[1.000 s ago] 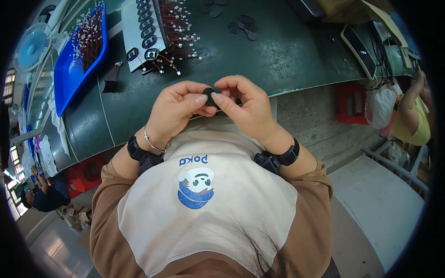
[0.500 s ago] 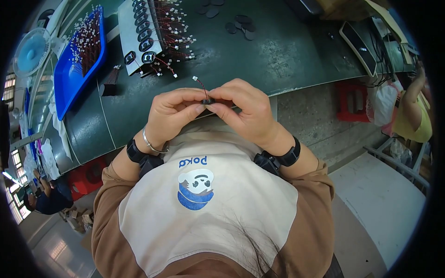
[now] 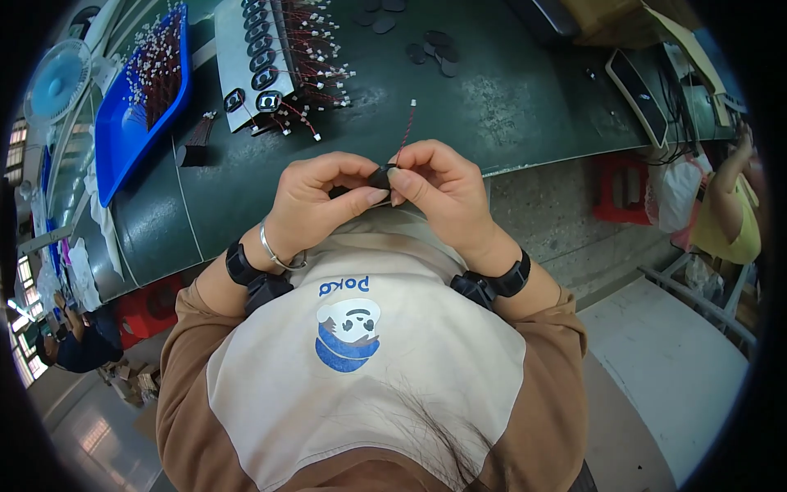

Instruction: The person assembles electronic components by hand, picking up a speaker and a foam pad, pressing the pad onto the back of the speaker, and placing the assembly onto a metal plate. This process is repeated for each component, occasionally reaching for more parts from a tray or the table surface.

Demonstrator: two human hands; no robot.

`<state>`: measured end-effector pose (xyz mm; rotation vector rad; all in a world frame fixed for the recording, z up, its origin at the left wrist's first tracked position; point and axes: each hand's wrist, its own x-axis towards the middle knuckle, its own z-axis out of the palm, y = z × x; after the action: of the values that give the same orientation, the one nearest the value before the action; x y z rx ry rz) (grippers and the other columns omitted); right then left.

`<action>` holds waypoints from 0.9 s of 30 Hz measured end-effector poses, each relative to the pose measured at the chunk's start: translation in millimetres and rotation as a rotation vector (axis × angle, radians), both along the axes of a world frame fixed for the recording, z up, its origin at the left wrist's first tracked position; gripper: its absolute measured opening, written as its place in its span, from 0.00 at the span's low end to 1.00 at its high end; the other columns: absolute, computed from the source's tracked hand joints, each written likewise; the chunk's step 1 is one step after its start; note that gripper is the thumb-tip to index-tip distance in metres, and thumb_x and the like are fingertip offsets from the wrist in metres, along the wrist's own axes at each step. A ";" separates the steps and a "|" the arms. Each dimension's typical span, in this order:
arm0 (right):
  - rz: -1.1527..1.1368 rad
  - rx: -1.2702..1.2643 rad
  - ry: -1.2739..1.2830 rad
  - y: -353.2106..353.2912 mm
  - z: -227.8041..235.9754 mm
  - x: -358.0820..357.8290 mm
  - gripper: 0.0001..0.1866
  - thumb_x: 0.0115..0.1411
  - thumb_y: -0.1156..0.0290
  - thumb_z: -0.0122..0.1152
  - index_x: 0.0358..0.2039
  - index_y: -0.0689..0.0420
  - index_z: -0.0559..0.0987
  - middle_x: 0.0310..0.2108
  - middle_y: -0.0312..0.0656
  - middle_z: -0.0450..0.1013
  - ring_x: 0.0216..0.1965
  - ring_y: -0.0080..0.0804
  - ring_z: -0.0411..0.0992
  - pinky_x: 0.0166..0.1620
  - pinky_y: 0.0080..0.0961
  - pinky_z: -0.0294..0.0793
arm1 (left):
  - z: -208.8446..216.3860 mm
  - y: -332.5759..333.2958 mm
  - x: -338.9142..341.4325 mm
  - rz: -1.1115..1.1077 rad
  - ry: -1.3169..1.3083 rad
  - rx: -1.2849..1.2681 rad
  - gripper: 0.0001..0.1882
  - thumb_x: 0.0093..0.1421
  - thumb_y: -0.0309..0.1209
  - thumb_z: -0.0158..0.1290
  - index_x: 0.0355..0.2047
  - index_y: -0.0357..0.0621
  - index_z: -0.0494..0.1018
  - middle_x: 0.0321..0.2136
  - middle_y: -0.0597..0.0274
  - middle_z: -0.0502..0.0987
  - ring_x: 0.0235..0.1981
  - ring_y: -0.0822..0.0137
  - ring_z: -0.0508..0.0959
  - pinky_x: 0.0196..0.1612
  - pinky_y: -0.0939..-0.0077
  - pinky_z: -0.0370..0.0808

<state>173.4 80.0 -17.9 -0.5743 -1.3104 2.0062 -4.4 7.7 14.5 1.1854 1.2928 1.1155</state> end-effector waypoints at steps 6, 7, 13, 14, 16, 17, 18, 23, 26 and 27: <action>0.020 -0.112 0.168 -3.4 -6.7 -4.8 0.07 0.59 0.79 0.53 0.38 0.63 0.70 0.35 0.40 0.70 0.31 0.22 0.72 0.36 0.18 0.74 | 3.8 2.9 -2.4 0.013 0.178 0.227 0.07 0.50 0.21 0.58 0.31 0.35 0.75 0.28 0.59 0.78 0.27 0.73 0.78 0.30 0.82 0.74; 0.025 -0.090 0.162 -3.6 -7.5 -4.8 0.06 0.59 0.79 0.53 0.38 0.63 0.69 0.35 0.40 0.70 0.32 0.23 0.72 0.36 0.18 0.74 | 4.7 3.1 -3.9 -0.007 0.225 0.259 0.06 0.50 0.21 0.58 0.30 0.35 0.75 0.27 0.58 0.78 0.26 0.73 0.78 0.29 0.82 0.73; 0.028 0.071 0.070 -6.9 0.3 -5.3 0.05 0.60 0.78 0.52 0.36 0.62 0.68 0.34 0.43 0.69 0.32 0.25 0.69 0.35 0.20 0.72 | 1.7 3.6 -12.5 -0.089 0.330 0.395 0.03 0.52 0.20 0.56 0.28 0.35 0.75 0.25 0.58 0.77 0.23 0.73 0.76 0.26 0.81 0.71; 0.023 0.071 0.071 -7.8 0.2 -6.4 0.05 0.60 0.78 0.52 0.36 0.62 0.68 0.34 0.43 0.69 0.32 0.25 0.69 0.35 0.20 0.72 | 0.0 2.7 -12.4 -0.094 0.330 0.396 0.03 0.52 0.20 0.56 0.28 0.35 0.75 0.25 0.58 0.77 0.23 0.73 0.76 0.26 0.81 0.71; 0.016 0.044 0.084 -9.9 -0.4 -10.0 0.05 0.60 0.78 0.52 0.36 0.62 0.69 0.34 0.43 0.69 0.31 0.24 0.69 0.34 0.18 0.72 | -5.6 -1.2 -10.7 -0.048 0.168 0.320 0.04 0.52 0.19 0.56 0.29 0.35 0.75 0.27 0.57 0.77 0.25 0.72 0.76 0.27 0.80 0.72; 0.011 0.035 0.092 -9.3 0.4 -10.9 0.05 0.60 0.78 0.52 0.36 0.62 0.69 0.34 0.42 0.69 0.31 0.24 0.69 0.33 0.18 0.71 | -7.9 -1.8 -9.7 -0.027 0.089 0.284 0.04 0.52 0.19 0.55 0.30 0.34 0.75 0.28 0.57 0.77 0.26 0.71 0.76 0.28 0.80 0.72; 0.003 0.039 0.095 -8.5 2.0 -10.7 0.05 0.60 0.78 0.52 0.36 0.62 0.69 0.34 0.42 0.69 0.31 0.24 0.69 0.33 0.18 0.71 | -11.0 -2.8 -7.9 -0.035 0.091 0.289 0.04 0.52 0.19 0.55 0.30 0.34 0.75 0.28 0.57 0.77 0.26 0.71 0.76 0.28 0.80 0.72; -0.050 0.331 -0.068 -2.6 9.8 -9.2 0.05 0.55 0.78 0.58 0.31 0.63 0.73 0.30 0.40 0.71 0.27 0.22 0.70 0.29 0.16 0.70 | -16.3 -5.3 -2.8 0.025 -0.207 0.115 0.08 0.52 0.20 0.56 0.34 0.35 0.75 0.30 0.57 0.77 0.29 0.71 0.76 0.33 0.81 0.72; -0.095 0.704 -0.199 5.6 15.1 -7.0 0.06 0.54 0.76 0.61 0.29 0.63 0.73 0.27 0.42 0.71 0.25 0.25 0.69 0.27 0.17 0.67 | -9.6 -2.1 -5.6 0.047 -0.219 0.044 0.08 0.52 0.23 0.57 0.34 0.37 0.75 0.29 0.61 0.77 0.29 0.75 0.76 0.34 0.83 0.72; -0.085 0.745 -0.217 7.3 18.2 -6.0 0.06 0.52 0.76 0.62 0.28 0.63 0.73 0.25 0.42 0.71 0.24 0.26 0.69 0.26 0.18 0.67 | -7.9 0.9 -9.9 0.017 -0.123 0.151 0.09 0.52 0.22 0.57 0.35 0.36 0.75 0.30 0.61 0.77 0.30 0.75 0.76 0.34 0.83 0.72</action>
<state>167.3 87.3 0.3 -0.4747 -1.9768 1.2618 -14.3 8.6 6.6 1.1976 1.1423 1.2966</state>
